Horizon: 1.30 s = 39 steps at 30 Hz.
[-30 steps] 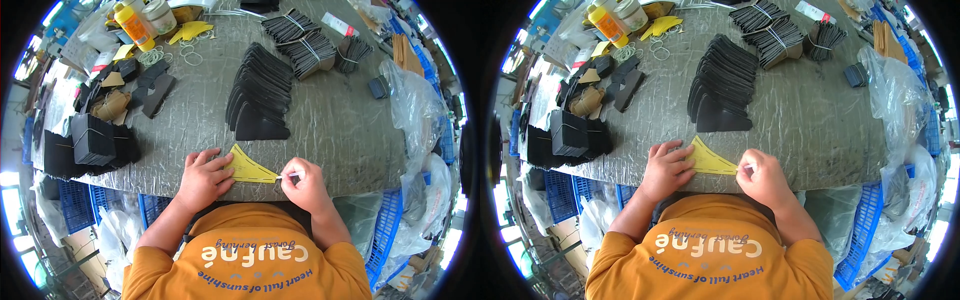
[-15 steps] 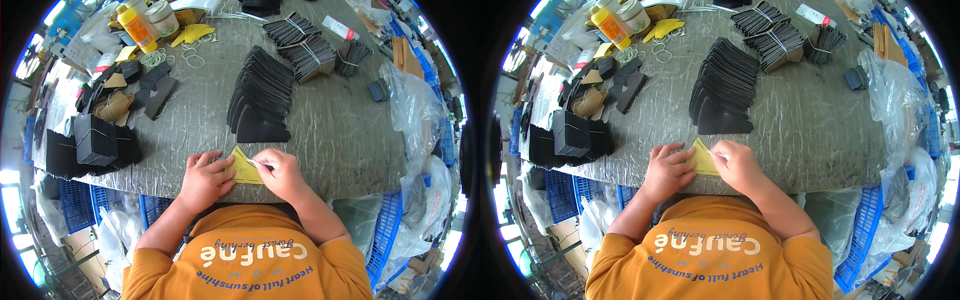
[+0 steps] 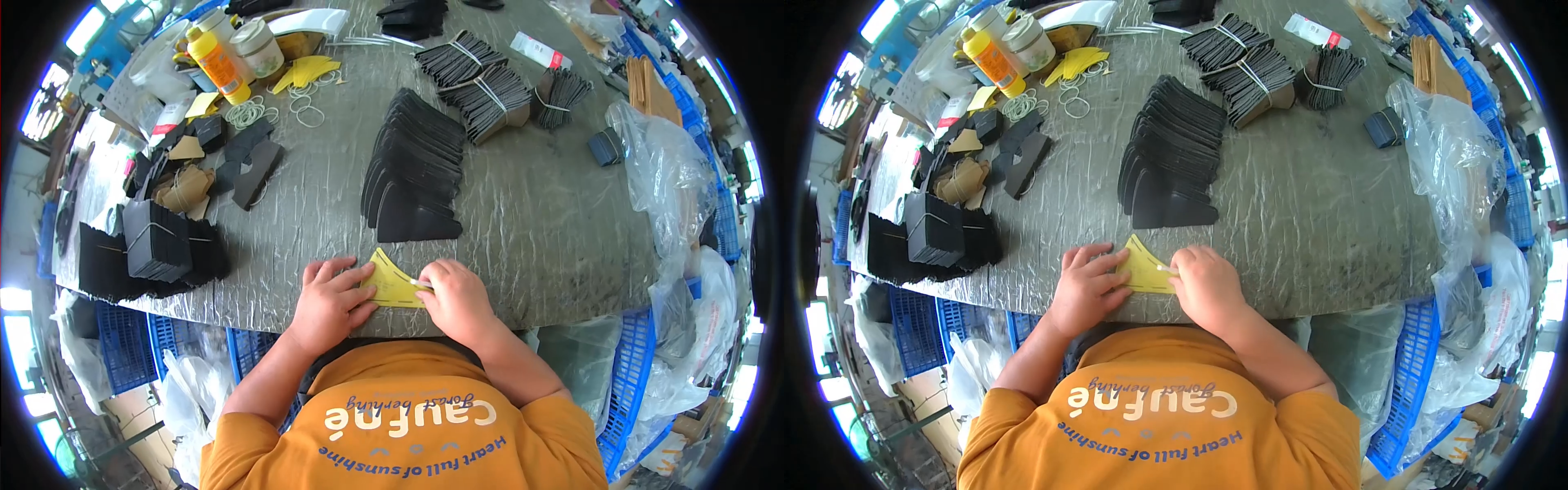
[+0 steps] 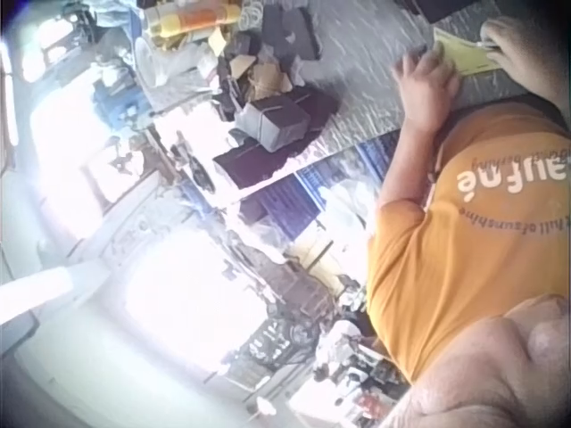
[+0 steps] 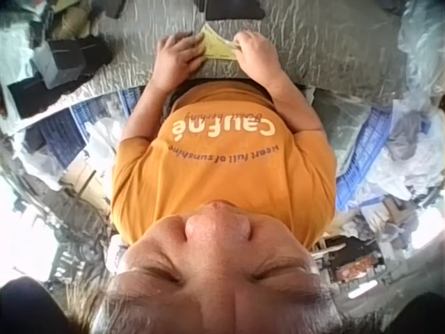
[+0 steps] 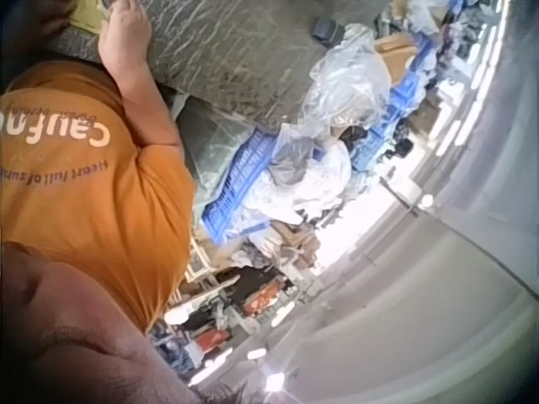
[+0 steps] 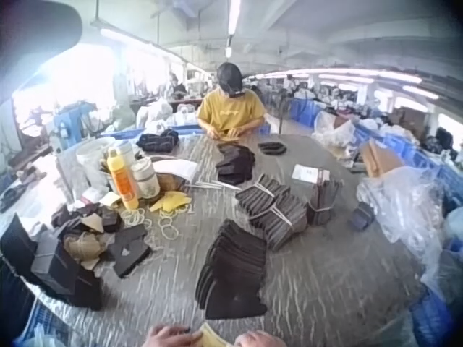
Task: Applying glue to individual shoe components using a small applicator.
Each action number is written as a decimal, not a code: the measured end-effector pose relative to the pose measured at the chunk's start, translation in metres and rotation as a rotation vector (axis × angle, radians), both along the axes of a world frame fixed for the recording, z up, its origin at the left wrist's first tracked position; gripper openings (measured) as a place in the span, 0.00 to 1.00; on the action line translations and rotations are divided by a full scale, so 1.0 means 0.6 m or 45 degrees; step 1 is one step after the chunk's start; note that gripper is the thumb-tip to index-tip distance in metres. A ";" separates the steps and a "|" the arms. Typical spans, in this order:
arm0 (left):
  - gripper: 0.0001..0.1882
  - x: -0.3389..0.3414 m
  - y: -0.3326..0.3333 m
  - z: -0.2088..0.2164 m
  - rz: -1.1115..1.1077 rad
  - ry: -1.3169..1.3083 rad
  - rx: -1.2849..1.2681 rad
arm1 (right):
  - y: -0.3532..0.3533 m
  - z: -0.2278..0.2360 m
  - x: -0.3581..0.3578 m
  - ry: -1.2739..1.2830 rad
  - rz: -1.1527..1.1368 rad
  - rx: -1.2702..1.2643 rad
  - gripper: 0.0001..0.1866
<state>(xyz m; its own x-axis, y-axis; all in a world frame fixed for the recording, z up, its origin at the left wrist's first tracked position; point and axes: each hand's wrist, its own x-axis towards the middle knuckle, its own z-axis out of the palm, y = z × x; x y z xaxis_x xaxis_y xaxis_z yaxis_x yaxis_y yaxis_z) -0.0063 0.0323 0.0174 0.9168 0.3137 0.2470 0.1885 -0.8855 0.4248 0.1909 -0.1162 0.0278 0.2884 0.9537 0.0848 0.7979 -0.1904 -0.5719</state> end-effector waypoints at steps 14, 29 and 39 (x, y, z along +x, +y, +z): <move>0.28 0.045 -0.036 -0.007 -0.105 0.233 0.079 | -0.074 0.036 0.219 0.295 -0.660 0.041 0.05; 0.17 0.030 -0.037 -0.012 -0.021 -0.156 -0.129 | -0.008 0.004 -0.001 -0.029 -0.027 0.109 0.13; 0.15 0.030 -0.038 -0.015 -0.021 -0.146 -0.110 | -0.017 0.001 -0.003 -0.042 0.001 0.101 0.20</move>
